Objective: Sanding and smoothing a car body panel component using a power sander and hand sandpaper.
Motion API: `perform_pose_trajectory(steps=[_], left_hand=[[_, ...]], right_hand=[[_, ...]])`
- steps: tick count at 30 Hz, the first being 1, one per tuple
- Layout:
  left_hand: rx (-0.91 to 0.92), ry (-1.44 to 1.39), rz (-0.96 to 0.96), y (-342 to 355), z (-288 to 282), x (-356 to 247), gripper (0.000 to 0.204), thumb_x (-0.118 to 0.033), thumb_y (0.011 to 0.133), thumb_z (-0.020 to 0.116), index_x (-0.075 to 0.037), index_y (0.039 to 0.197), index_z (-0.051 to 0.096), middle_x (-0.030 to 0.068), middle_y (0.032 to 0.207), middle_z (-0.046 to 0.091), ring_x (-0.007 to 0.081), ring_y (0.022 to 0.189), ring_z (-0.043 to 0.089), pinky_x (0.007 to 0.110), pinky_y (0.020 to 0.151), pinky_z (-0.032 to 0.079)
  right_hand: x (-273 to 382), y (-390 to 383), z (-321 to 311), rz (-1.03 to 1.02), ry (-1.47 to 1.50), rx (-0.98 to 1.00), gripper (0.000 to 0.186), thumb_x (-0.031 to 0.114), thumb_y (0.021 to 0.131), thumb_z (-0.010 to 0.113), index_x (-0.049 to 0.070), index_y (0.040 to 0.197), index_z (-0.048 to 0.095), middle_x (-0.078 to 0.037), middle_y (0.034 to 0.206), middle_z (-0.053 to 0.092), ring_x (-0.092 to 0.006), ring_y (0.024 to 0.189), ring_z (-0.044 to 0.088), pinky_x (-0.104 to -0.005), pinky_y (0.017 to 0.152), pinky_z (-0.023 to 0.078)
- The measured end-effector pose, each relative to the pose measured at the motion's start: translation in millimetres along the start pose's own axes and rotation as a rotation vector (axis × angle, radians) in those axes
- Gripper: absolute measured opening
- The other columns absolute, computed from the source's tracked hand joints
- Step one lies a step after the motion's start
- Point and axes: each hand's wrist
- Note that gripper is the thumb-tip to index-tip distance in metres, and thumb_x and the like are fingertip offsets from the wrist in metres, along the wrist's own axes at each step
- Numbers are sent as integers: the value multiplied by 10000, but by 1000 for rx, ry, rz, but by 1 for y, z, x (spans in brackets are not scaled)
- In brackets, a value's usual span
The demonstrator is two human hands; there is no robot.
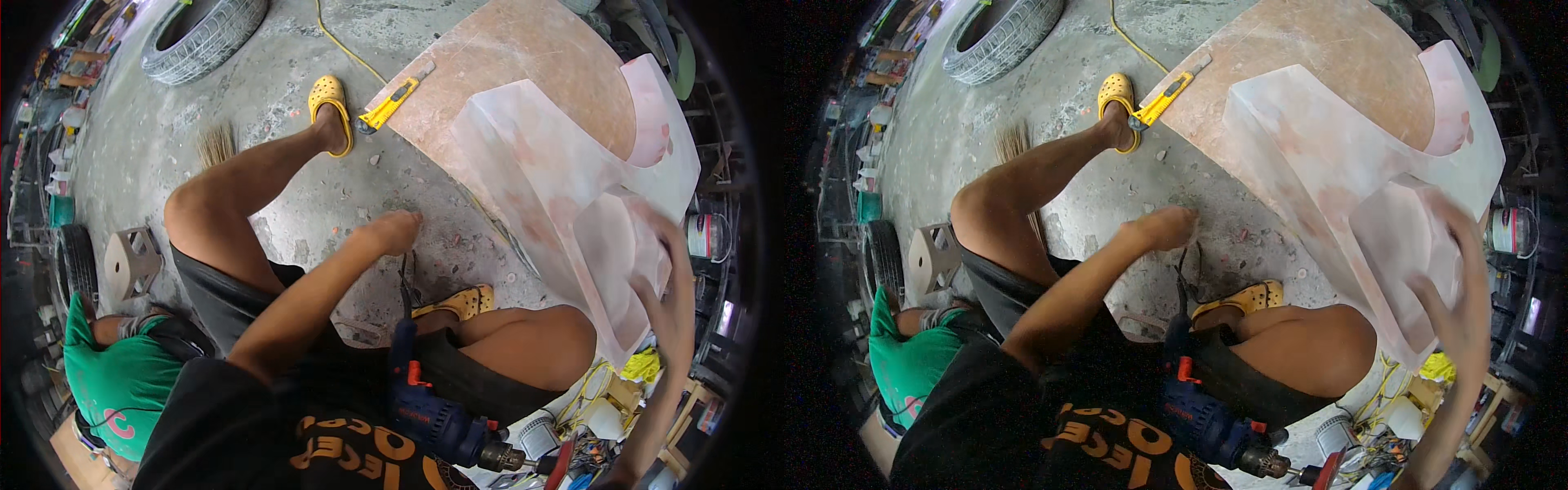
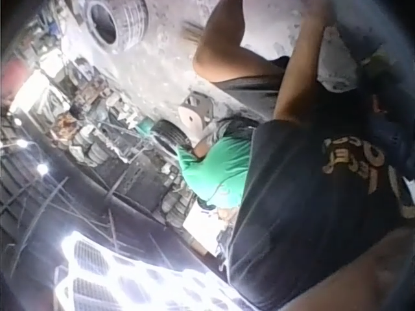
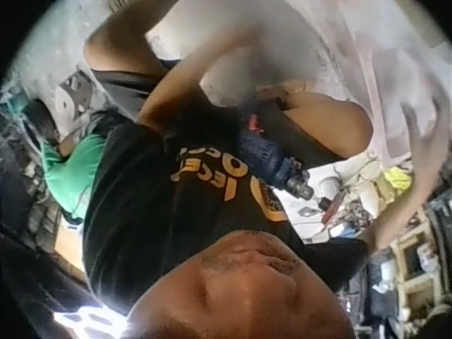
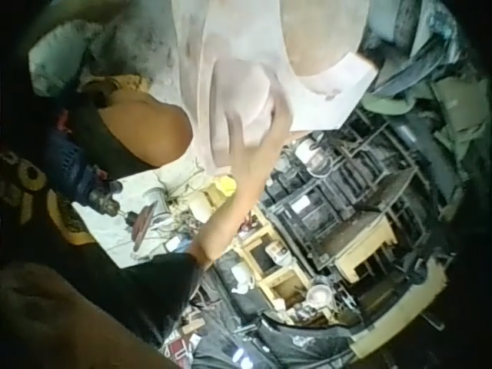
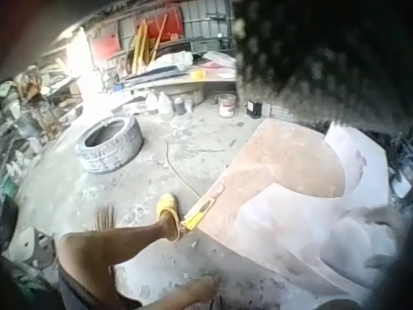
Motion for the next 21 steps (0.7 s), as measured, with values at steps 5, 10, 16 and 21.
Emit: perform_pose_trajectory(steps=[5,10,16,21], left_hand=[[-539,-424,107,-107,-144,-75,229,-110,959,678,24,1140,639,169,969,706,290,876,709,363,795,576],[-801,-855,22,-91,-184,-72,192,-141,1014,641,31,1098,656,104,927,700,161,798,695,280,674,579],[-1197,-985,210,-16,-180,-56,157,-60,1009,641,66,1100,620,109,977,710,120,841,704,272,709,599],[-1299,-886,245,5,-167,-53,183,-47,1024,615,74,1161,612,94,1002,719,123,890,709,275,732,583]], right_hand=[[33,142,62,-291,-172,82,1053,455,717,887,65,1549,374,-229,1610,340,-391,1517,302,-468,1230,281],[37,182,116,-113,-351,-84,1181,674,657,834,143,1585,332,-317,1527,396,-489,1439,376,-545,1179,335],[37,190,131,-69,-207,-77,1091,599,689,815,169,1580,355,-305,1441,484,-485,1360,463,-555,1145,364],[42,191,129,-53,-177,-90,1025,553,706,813,163,1556,394,-288,1370,538,-470,1316,503,-542,1134,378]])
Point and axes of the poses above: each hand's wrist, its own y-axis towards the middle knuckle, its own z-axis out of the palm, x = y × z
